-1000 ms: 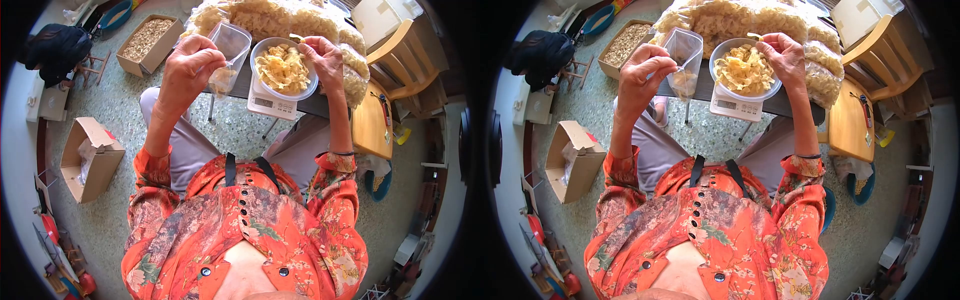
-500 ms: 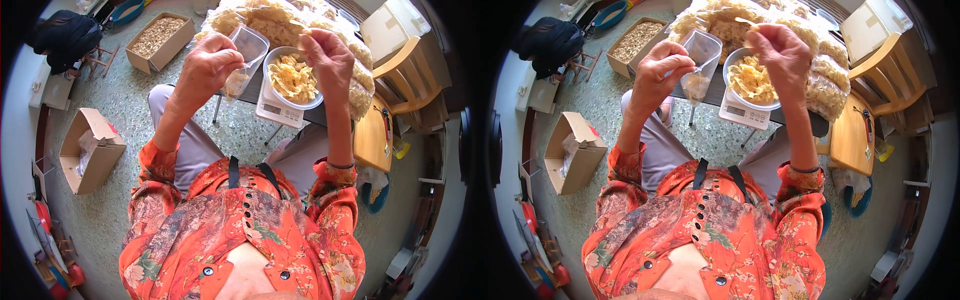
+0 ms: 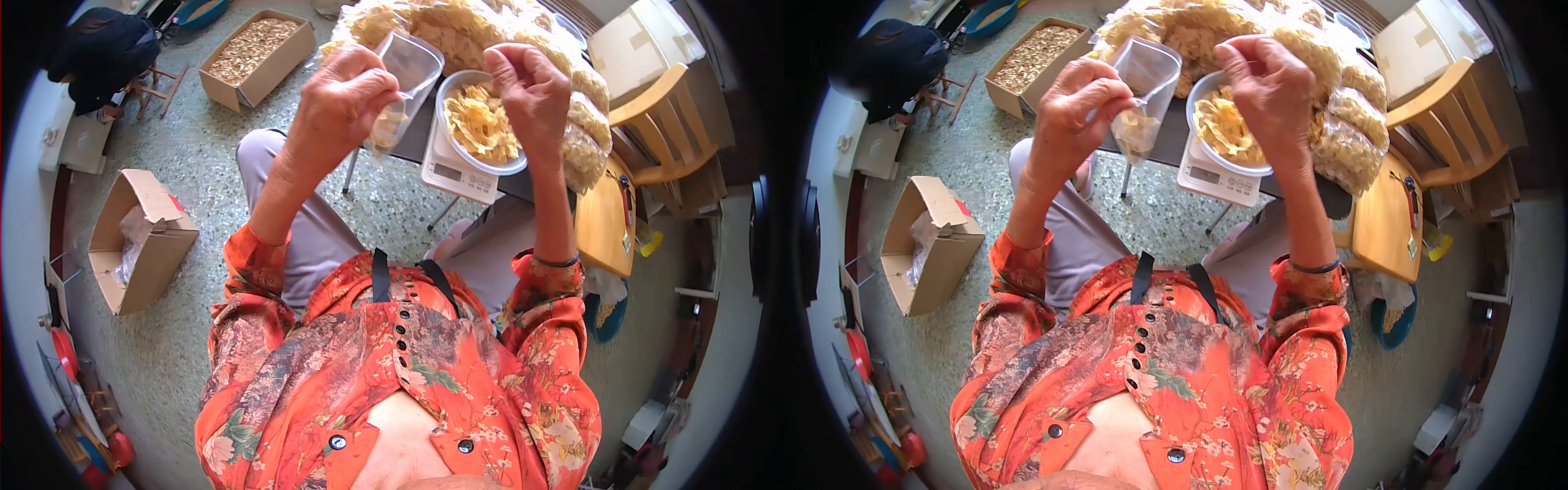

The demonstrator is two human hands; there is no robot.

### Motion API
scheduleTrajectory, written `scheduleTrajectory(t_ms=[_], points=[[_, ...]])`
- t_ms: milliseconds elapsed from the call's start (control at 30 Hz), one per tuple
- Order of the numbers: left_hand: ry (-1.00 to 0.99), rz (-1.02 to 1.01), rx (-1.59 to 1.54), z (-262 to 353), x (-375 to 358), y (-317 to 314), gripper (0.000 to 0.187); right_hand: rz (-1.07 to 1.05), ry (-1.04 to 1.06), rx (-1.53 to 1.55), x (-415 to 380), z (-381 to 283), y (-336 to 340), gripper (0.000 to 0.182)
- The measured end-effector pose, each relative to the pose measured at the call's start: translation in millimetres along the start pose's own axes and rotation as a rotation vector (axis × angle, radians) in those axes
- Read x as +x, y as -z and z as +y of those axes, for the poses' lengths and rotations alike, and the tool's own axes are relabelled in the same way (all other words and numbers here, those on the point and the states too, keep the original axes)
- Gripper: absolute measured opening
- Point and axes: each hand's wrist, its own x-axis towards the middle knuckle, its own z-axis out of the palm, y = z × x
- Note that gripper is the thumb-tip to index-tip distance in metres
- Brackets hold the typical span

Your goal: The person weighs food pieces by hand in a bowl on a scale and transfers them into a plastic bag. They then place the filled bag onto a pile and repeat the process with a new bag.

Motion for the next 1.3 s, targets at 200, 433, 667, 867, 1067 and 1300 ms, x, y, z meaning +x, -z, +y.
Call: scheduleTrajectory(t_ms=[200,433,667,867,1067,1300], points=[[0.029,0.004,-0.067,2.5,-4.0,-1.2,0.015,-0.389,-0.194,-0.26,-7.2,66.5,54.3,0.026],[0.046,-0.05,-0.006,5.7,-6.0,1.1,0.018,-0.408,-0.203,-0.263,-19.3,93.9,49.3,0.034],[0.039,-0.055,-0.005,5.2,-6.2,0.9,0.017,-0.273,-0.17,-0.081,-17.7,106.7,50.2,0.019],[0.026,-0.033,-0.011,5.5,-3.1,-1.8,0.016,-0.18,-0.349,0.159,-12.8,82.4,63.0,0.018],[0.039,-0.037,-0.025,6.1,-1.8,-5.2,0.017,-0.106,-0.374,0.384,-12.6,60.2,59.7,0.019],[0.057,-0.032,-0.061,1.4,-5.2,-9.1,0.016,-0.256,-0.166,0.428,-1.3,-19.6,21.9,0.016]])
